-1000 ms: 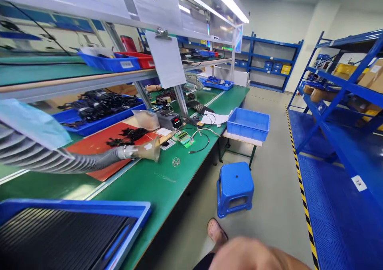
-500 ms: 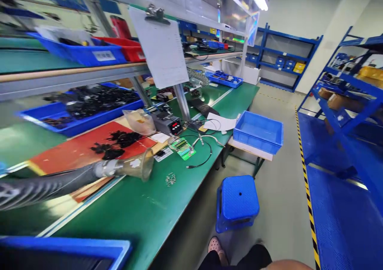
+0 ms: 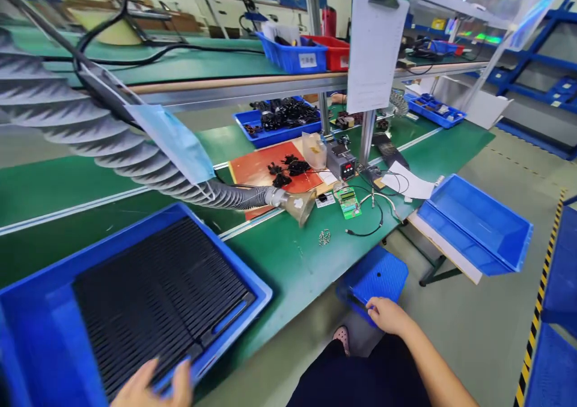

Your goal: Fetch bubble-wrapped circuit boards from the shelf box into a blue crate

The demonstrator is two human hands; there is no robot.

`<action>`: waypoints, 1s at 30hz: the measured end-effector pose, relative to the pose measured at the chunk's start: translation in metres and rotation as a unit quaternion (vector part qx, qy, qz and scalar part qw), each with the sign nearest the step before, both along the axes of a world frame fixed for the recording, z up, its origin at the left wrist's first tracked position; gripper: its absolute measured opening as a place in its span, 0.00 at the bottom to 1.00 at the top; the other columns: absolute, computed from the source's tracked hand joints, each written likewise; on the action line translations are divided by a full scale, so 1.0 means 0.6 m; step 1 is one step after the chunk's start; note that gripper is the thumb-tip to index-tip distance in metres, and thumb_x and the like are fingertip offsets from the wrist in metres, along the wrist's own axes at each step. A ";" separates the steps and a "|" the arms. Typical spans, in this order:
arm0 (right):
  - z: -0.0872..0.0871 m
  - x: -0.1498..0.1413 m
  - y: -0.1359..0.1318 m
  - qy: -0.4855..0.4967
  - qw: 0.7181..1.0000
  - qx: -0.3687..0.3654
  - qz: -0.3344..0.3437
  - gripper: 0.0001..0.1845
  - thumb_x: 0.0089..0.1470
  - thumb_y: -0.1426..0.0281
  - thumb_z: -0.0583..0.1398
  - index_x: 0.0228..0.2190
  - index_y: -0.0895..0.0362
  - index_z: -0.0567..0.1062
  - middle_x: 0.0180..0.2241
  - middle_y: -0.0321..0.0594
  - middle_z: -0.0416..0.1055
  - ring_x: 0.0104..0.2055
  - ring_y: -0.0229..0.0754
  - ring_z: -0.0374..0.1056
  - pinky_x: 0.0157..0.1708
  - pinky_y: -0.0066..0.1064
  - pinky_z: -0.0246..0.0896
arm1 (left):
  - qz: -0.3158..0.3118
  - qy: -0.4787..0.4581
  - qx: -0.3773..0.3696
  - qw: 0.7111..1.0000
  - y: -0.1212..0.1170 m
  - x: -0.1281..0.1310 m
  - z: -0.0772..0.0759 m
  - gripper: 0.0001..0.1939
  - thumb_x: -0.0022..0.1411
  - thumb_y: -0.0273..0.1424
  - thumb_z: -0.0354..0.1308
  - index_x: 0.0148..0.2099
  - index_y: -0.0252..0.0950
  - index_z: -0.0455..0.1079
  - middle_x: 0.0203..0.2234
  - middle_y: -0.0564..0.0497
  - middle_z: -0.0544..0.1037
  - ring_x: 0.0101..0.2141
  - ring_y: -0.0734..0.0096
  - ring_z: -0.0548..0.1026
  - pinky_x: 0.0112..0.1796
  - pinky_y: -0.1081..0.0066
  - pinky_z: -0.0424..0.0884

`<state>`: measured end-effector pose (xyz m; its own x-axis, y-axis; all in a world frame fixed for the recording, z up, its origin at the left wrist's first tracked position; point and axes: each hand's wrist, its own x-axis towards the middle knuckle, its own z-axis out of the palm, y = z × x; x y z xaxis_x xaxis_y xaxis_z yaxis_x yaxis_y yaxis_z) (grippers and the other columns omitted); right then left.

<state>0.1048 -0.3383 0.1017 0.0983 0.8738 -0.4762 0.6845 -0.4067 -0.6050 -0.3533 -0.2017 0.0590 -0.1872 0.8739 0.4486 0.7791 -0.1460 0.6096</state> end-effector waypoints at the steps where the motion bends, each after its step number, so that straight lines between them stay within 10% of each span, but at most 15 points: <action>1: -0.013 0.008 0.005 -0.007 1.000 -0.011 0.011 0.13 0.54 0.73 0.54 0.39 0.60 0.75 0.36 0.47 0.75 0.38 0.45 0.70 0.39 0.33 0.60 | -0.040 0.040 0.021 0.998 0.007 0.044 -0.009 0.28 0.52 0.46 0.57 0.48 0.29 0.68 0.44 0.30 0.73 0.49 0.38 0.69 0.51 0.41 0.62; 5: -0.052 0.046 0.032 -0.025 0.998 -0.036 0.045 0.14 0.55 0.72 0.52 0.40 0.59 0.75 0.41 0.48 0.75 0.43 0.46 0.69 0.43 0.33 0.58 | -0.187 0.084 -0.050 0.977 0.061 0.272 -0.077 0.34 0.56 0.48 0.54 0.56 0.25 0.63 0.50 0.30 0.70 0.53 0.48 0.67 0.55 0.52 0.62; 11: -0.104 0.155 0.032 -0.039 0.993 -0.075 0.083 0.13 0.56 0.70 0.51 0.39 0.56 0.74 0.40 0.44 0.75 0.43 0.44 0.69 0.43 0.31 0.57 | -0.099 0.104 -0.142 0.979 0.166 0.509 -0.199 0.49 0.53 0.53 0.55 0.63 0.18 0.50 0.59 0.24 0.59 0.60 0.37 0.55 0.58 0.44 0.53; 22: -0.177 0.478 0.004 -0.110 0.978 -0.170 0.048 0.12 0.53 0.72 0.52 0.35 0.55 0.75 0.36 0.44 0.76 0.42 0.46 0.70 0.42 0.33 0.59 | -0.156 0.100 -0.121 0.975 0.316 0.592 -0.209 0.26 0.61 0.43 0.49 0.55 0.33 0.67 0.54 0.36 0.67 0.54 0.47 0.63 0.53 0.49 0.60; 30: -0.243 0.530 0.037 -0.086 0.979 -0.158 0.091 0.13 0.53 0.71 0.49 0.31 0.53 0.73 0.30 0.40 0.75 0.37 0.45 0.71 0.37 0.32 0.61 | -0.113 0.083 -0.115 0.983 0.344 0.600 -0.214 0.14 0.61 0.37 0.48 0.37 0.36 0.73 0.36 0.40 0.72 0.40 0.55 0.69 0.45 0.58 0.65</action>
